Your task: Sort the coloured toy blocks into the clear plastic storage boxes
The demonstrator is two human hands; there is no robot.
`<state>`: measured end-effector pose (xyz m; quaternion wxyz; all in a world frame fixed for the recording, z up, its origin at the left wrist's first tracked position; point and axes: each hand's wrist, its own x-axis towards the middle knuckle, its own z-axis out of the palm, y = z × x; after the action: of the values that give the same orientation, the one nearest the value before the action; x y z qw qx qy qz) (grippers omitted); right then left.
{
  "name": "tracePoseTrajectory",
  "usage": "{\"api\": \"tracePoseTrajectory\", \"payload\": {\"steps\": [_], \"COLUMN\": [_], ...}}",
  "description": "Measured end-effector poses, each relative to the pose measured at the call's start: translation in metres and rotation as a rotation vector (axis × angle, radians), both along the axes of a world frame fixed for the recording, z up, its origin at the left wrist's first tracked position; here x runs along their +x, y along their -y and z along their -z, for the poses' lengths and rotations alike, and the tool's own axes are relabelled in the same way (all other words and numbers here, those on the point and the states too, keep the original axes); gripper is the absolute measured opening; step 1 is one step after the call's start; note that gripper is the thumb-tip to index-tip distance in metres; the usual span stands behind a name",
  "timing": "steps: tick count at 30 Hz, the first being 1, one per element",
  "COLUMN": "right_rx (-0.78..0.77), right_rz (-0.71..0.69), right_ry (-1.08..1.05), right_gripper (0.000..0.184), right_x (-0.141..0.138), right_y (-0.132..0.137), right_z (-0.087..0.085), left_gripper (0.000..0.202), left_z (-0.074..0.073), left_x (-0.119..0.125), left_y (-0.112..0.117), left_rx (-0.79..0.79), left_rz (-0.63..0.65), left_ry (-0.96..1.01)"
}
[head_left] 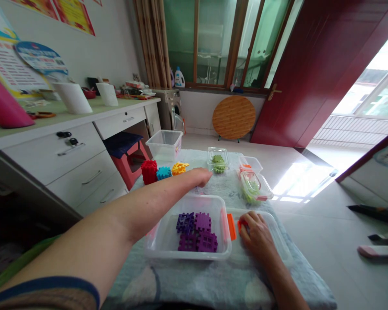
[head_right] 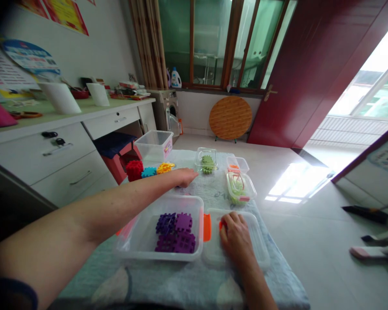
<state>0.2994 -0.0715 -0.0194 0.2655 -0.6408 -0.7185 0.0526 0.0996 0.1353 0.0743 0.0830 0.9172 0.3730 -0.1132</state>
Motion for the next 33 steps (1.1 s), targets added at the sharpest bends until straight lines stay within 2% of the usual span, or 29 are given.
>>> {"api": "tracePoseTrajectory", "payload": {"steps": [3,8,16,20,23,26,28,30,33], "right_rx": [0.001,-0.004,-0.013,-0.007,0.006,0.016,0.021,0.024,0.029], "right_rz": [-0.005,-0.005,-0.001,0.003,0.0,-0.01,-0.015,-0.015,-0.023], "right_ry": [-0.007,-0.006,0.009,0.026,0.036,0.036,0.043,0.055,0.06], "right_gripper": [0.011,0.011,0.011,0.011,0.011,0.01,0.01,0.01,0.011], "right_x": [0.0,0.0,0.0,0.0,0.001,0.002,0.003,0.003,0.004], "right_y": [0.0,0.0,0.0,0.0,0.0,0.0,-0.001,-0.001,-0.001], "right_z": [0.0,-0.001,-0.001,0.0,0.001,0.001,0.001,0.002,0.002], "left_gripper": [0.049,0.046,0.054,0.05,0.043,0.04,0.038,0.035,0.033], "left_z": [0.003,-0.002,-0.012,-0.032,-0.063,-0.096,-0.111,-0.115,-0.104], "left_x": [0.0,-0.001,0.004,0.01,0.011,0.002,-0.01,-0.026,-0.053], "left_y": [0.0,0.003,0.012,0.026,0.049,0.082,0.104,0.123,0.141], "left_rx": [0.016,0.037,0.083,0.124,0.186,0.306,0.285,0.206,0.074], "left_rz": [-0.057,-0.125,-0.12,-0.082,-0.044,0.091,0.126,0.181,0.201], "left_ry": [-0.107,-0.2,-0.23,-0.175,-0.102,-0.031,-0.033,-0.048,-0.095]}}
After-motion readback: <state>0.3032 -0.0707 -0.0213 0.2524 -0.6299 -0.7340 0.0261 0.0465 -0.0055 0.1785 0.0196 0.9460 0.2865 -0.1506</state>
